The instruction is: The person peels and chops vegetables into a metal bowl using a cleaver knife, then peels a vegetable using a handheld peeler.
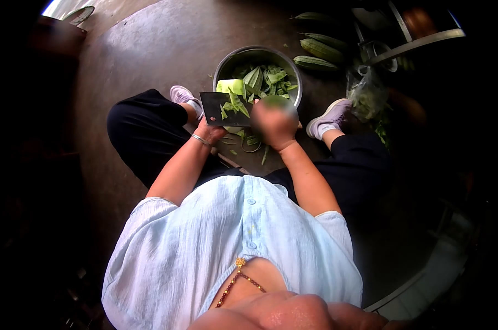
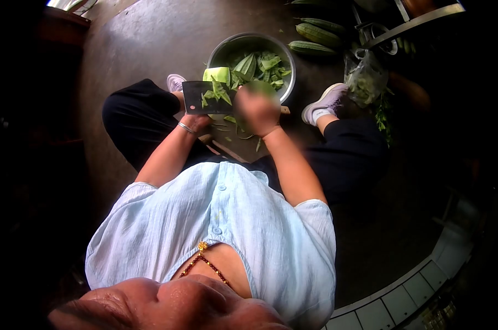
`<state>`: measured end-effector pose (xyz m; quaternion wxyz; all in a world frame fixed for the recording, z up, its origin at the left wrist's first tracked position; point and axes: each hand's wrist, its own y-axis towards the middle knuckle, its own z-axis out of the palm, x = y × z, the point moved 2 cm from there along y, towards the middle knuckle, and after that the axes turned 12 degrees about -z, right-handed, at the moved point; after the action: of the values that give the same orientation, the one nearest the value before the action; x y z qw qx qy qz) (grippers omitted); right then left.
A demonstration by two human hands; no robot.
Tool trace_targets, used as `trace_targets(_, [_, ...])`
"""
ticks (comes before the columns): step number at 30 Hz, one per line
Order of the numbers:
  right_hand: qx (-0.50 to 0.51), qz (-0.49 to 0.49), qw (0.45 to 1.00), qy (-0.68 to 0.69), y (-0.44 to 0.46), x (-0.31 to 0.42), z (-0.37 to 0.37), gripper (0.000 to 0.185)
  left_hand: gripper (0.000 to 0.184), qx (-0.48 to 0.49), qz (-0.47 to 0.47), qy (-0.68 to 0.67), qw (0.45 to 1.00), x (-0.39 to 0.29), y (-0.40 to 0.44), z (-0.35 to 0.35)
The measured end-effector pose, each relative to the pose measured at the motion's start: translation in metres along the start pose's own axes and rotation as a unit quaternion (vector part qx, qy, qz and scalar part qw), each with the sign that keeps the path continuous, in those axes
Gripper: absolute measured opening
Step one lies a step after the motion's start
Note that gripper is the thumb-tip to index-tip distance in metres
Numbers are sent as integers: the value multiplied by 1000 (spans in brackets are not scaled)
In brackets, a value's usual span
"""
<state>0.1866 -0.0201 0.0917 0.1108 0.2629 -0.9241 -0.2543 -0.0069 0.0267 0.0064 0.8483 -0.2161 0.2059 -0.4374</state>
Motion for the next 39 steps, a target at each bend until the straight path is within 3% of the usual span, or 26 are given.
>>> trace_targets(2, [14, 7, 1000, -3, -6, 1, 7, 8, 42, -4, -7, 18, 1000, 4, -4, 5])
trace_targets(5, [39, 120, 988, 90, -17, -14, 19, 11, 45, 4, -86, 13, 996, 6, -15, 33])
trace_targets(6, [70, 171, 975, 122, -27, -18, 24, 14, 49, -38, -68, 43, 996, 7, -18, 43])
trace_targets(9, [201, 278, 914, 215, -50, -33, 35, 29, 51, -32, -59, 54, 996, 8, -23, 48])
trace_targets(12, [216, 234, 919, 231, -52, -35, 53, 29, 53, 9, -56, 15, 998, 2, -14, 44])
trace_targets(15, [84, 149, 970, 174, -30, -12, 25, 26, 55, 35, -59, -9, 998, 1, -20, 54])
trace_targets(18, [13, 88, 978, 188, 11, 4, -18, 23, 51, 83, -67, -70, 992, -4, -18, 49])
trace_targets(19, [6, 64, 971, 231, 6, 5, -11, 25, 53, 38, -37, -88, 995, -5, -17, 48])
trace_targets(22, [40, 8, 988, 149, -4, 15, -2, 26, 58, 53, -39, -142, 988, -6, -15, 49])
trace_targets(23, [30, -13, 990, 140, -6, 18, 0, 27, 65, 88, -93, -95, 987, -15, -6, 17])
trace_targets(24, [37, -16, 988, 150, -5, 21, 0, 27, 69, 135, -133, -33, 981, -27, 13, -12])
trace_targets(26, [52, -21, 983, 174, -1, 24, 0, 27, 71, 45, -51, -27, 997, -23, 9, -7])
trace_targets(30, [68, -43, 990, 115, -1, 28, -1, 22, 66, -16, -44, -70, 996, -11, -2, 12])
trace_targets(32, [-8, -51, 991, 126, 0, 24, 3, 14, 65, -48, -62, -119, 990, -8, -5, 17])
trace_targets(35, [-55, -44, 990, 123, 9, 18, 5, 4, 65, 80, -131, -108, 982, -10, 1, 16])
trace_targets(39, [-72, -50, 992, 93, 11, 26, 1, 4, 68, 91, -144, -107, 980, -14, 3, -16])
